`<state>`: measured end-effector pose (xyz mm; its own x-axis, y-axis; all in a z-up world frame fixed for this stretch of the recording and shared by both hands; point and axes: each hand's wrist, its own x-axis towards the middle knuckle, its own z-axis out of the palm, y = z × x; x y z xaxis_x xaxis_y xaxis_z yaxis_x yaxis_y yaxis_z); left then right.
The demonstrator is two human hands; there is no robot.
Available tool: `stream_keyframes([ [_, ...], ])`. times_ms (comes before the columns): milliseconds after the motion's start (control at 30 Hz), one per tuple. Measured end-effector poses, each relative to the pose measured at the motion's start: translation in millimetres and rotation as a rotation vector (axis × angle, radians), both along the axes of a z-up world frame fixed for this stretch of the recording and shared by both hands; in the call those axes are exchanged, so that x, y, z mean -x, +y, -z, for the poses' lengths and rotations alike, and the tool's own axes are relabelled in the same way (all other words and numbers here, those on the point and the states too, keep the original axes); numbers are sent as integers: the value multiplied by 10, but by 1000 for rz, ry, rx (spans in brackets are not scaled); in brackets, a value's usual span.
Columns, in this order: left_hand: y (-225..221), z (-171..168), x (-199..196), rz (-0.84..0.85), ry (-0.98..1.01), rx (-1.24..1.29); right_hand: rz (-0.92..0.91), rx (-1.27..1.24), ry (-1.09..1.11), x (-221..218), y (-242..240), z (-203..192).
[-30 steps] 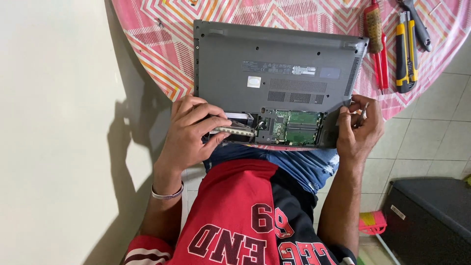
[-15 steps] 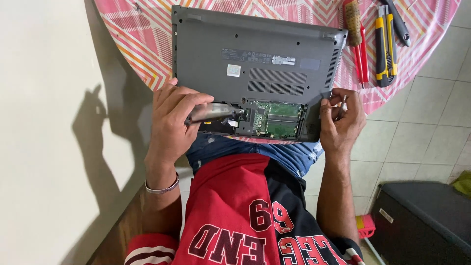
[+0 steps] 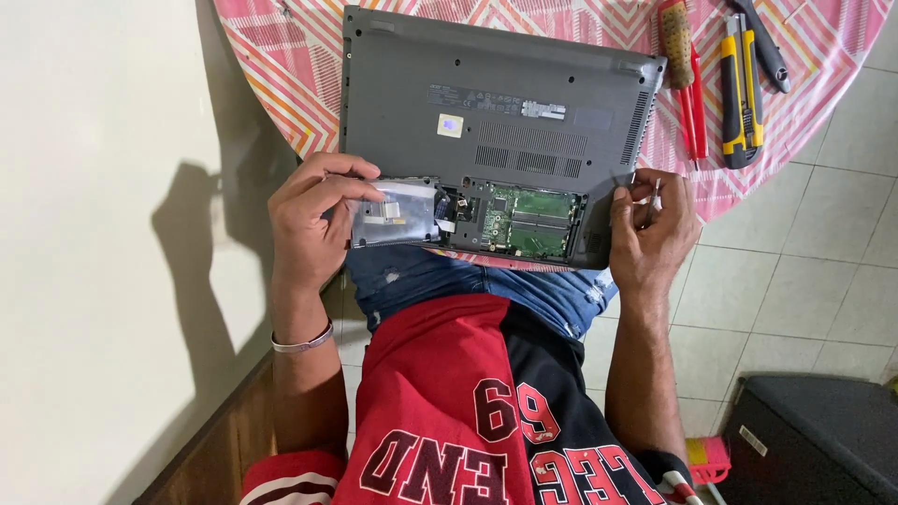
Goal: Disassembling a laptop by removing screws from the back panel and prying the casing apart using tools.
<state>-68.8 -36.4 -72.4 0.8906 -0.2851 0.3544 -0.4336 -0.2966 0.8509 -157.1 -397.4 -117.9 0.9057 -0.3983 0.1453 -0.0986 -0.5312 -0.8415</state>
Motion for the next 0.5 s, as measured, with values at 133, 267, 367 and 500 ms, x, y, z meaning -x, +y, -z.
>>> stream_keyframes([
  [133,84,-30,10,-9,194,242,5,32,12,-4,-24,23],
  [267,226,114,45,-132,327,450,9,12,11,-14,-6,-29],
  [367,261,189,57,-214,495,665,0,-14,41,-10,-23,-11],
  [500,294,262,52,-304,599,817,19,-18,35,-11,18,-14],
])
